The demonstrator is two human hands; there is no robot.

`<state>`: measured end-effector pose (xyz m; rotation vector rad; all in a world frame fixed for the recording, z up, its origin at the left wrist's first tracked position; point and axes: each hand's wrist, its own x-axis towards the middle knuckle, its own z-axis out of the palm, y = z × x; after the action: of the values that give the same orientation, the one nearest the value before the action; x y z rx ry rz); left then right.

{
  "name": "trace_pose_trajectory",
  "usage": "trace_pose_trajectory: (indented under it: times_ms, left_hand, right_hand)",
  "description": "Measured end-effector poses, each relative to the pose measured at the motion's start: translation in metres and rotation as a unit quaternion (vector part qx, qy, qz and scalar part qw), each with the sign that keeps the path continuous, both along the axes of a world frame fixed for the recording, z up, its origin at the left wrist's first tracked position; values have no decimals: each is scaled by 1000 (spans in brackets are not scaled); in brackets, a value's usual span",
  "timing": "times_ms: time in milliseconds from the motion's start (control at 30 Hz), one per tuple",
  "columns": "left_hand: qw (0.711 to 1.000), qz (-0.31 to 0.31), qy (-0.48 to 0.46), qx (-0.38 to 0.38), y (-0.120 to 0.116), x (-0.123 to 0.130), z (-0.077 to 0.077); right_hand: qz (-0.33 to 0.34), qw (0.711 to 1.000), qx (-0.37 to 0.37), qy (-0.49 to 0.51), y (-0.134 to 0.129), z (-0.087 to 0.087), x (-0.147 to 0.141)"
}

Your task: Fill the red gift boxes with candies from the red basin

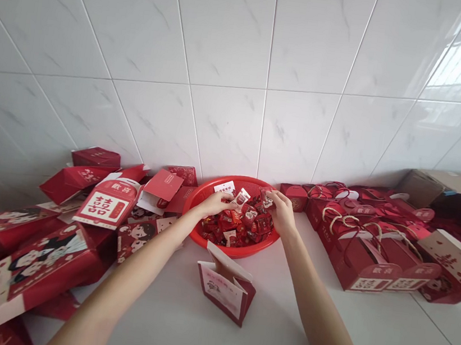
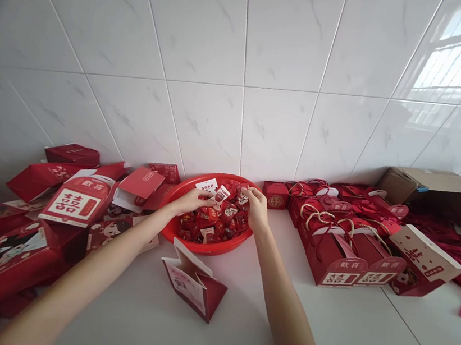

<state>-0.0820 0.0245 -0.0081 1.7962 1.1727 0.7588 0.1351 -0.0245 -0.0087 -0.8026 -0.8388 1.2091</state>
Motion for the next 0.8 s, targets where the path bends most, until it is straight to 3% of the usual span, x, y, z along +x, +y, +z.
trace_pose_trajectory:
  times_ms: [267, 467, 800]
  left_hand:
    - [997, 53, -41, 27, 5, -3, -2]
    - [993, 33, -70, 86, 7, -5, -4]
    - [995, 19, -82, 59, 8, -5, -5]
  right_hand:
    - [5, 1000, 5, -10, -1, 1, 0]
    - [16, 1000, 5, 0, -1, 1, -1]
    - [43, 999, 1, -10, -4, 3, -1]
